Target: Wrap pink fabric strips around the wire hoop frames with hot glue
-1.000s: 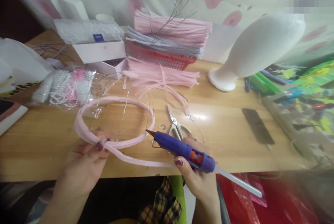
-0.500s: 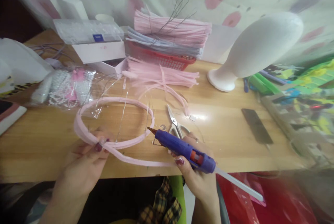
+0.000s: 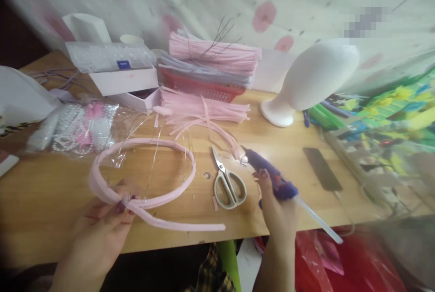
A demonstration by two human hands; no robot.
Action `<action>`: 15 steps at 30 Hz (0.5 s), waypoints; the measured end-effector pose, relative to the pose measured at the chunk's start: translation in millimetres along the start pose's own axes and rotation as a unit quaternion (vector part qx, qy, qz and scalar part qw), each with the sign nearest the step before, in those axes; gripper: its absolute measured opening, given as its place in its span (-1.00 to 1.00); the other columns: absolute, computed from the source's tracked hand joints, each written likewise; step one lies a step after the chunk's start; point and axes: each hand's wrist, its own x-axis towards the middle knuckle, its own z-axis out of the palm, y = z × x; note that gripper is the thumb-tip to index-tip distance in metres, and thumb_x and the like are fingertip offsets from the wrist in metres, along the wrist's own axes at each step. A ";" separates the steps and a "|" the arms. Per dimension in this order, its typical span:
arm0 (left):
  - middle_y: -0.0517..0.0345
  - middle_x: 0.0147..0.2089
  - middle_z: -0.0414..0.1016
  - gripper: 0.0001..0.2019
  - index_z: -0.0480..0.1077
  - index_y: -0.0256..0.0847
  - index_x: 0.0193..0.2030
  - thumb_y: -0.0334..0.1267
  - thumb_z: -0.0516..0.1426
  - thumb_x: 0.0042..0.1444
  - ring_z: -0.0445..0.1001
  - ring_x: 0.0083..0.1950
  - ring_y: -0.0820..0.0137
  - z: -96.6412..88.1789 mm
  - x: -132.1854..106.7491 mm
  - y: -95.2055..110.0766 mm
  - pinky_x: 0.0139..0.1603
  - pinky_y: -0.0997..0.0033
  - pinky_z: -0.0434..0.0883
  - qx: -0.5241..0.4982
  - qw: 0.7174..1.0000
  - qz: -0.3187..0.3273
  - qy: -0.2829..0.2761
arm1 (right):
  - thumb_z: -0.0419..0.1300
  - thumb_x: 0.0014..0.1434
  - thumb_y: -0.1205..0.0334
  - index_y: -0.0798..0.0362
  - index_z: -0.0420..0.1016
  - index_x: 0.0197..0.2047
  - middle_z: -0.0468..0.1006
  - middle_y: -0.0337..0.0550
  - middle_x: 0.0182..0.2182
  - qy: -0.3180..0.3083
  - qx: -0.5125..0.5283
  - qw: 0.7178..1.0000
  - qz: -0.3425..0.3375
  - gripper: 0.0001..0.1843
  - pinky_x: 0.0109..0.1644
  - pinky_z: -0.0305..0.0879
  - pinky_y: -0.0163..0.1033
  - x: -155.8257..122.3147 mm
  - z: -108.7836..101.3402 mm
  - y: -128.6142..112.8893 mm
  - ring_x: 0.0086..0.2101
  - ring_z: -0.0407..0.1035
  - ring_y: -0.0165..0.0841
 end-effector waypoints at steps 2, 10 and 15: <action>0.24 -0.36 0.62 -0.73 0.64 -0.09 -0.53 -0.31 0.55 -0.42 0.54 -0.32 0.48 3.5 -2.8 0.6 -0.24 0.58 0.53 -0.003 1.000 0.001 -0.011 | 0.23 0.15 -0.27 0.13 0.65 -0.26 0.67 0.04 -0.38 0.003 -0.020 0.999 -0.033 -0.44 -0.45 0.26 -0.20 25.4 -0.6 7.9 -0.34 0.52 -0.09; 0.28 -0.41 0.50 -0.71 0.59 -0.14 -0.57 -0.21 0.56 -0.43 0.45 -0.37 0.53 21.7 -14.8 5.6 -0.34 0.65 0.46 0.005 1.000 0.005 0.000 | 0.27 0.11 -0.21 0.12 0.62 -0.27 0.67 0.01 -0.44 -0.031 -0.062 0.997 -0.045 -0.51 -0.42 0.37 -0.12 49.2 -9.6 30.1 -0.42 0.53 -0.09; 0.23 -0.43 0.52 -0.74 0.61 -0.12 -0.58 -0.20 0.56 -0.39 0.48 -0.37 0.49 16.0 -6.2 4.3 -0.28 0.57 0.51 0.006 0.998 -0.020 -0.058 | 0.36 0.01 -0.26 0.02 0.62 -0.37 0.69 -0.02 -0.44 -0.130 -0.181 0.975 0.012 -0.53 -0.45 0.40 -0.10 11.9 -73.4 43.2 -0.43 0.56 -0.04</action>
